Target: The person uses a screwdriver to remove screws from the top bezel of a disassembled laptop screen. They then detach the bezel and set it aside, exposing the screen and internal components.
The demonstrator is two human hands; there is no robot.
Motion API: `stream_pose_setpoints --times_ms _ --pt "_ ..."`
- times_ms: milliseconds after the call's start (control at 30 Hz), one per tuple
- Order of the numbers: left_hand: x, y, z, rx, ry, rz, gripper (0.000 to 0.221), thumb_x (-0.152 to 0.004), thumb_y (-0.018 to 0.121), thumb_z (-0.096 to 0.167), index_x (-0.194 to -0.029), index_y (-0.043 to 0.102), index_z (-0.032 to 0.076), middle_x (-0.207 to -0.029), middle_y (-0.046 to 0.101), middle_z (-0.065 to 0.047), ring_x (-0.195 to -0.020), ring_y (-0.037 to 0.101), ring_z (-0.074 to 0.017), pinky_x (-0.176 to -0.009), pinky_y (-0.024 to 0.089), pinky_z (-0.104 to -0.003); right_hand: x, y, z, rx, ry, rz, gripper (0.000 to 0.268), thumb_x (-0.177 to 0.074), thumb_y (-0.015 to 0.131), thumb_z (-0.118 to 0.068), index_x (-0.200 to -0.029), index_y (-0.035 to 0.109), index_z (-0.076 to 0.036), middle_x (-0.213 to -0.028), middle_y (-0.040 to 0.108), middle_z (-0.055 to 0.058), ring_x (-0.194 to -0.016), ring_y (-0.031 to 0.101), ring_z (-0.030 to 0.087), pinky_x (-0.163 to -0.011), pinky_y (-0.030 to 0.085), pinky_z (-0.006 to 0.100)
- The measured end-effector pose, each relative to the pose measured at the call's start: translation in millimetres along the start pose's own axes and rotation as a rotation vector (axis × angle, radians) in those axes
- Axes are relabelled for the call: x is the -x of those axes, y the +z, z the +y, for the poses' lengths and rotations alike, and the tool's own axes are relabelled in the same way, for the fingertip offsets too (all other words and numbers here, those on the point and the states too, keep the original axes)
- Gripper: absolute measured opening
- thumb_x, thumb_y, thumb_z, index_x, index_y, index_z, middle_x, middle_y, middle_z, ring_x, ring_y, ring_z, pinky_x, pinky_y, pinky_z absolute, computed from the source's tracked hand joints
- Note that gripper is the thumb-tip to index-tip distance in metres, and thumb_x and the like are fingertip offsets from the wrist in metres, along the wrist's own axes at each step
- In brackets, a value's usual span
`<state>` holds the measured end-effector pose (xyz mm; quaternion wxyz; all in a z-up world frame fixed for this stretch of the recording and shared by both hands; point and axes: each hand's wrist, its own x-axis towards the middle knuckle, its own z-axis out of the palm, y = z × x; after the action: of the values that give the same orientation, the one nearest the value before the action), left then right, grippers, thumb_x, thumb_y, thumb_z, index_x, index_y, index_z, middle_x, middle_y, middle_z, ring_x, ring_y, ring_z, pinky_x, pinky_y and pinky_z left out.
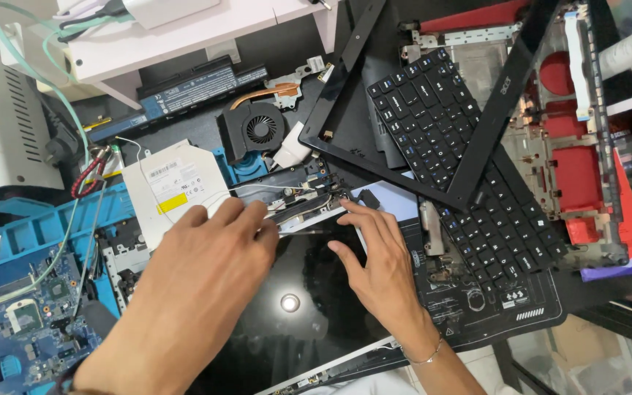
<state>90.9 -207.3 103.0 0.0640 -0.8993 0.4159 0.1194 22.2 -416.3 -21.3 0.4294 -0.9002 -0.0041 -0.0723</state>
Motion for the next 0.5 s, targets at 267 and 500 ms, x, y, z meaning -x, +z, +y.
stream_pose_setpoints --times_ms 267,500 --pt "-4.7 -24.8 -4.3 -0.116 -0.107 -0.004 0.059 -0.073 0.065 0.014 -0.128 0.059 -0.007 -0.106 0.064 -0.013 -0.103 0.064 -0.0275 -0.079 0.053 -0.037 0.0 1.1 -3.8 0.084 -0.044 -0.012 0.05 -0.083 0.081 -0.021 -0.128 0.066 -0.004 -0.134 0.065 0.009 -0.114 0.06 0.033 -0.099 0.049 0.042" --pt "-23.2 -41.8 -5.4 -0.056 -0.058 -0.131 0.043 -0.072 0.067 0.009 -0.113 0.058 0.004 -0.102 0.066 -0.009 -0.094 0.071 -0.0281 -0.068 0.056 -0.04 -1.0 -0.1 -5.8 0.197 -0.065 -0.043 0.052 -0.087 0.077 -0.027 -0.134 0.064 -0.007 -0.134 0.061 0.009 -0.112 0.056 0.035 -0.095 0.048 0.046"
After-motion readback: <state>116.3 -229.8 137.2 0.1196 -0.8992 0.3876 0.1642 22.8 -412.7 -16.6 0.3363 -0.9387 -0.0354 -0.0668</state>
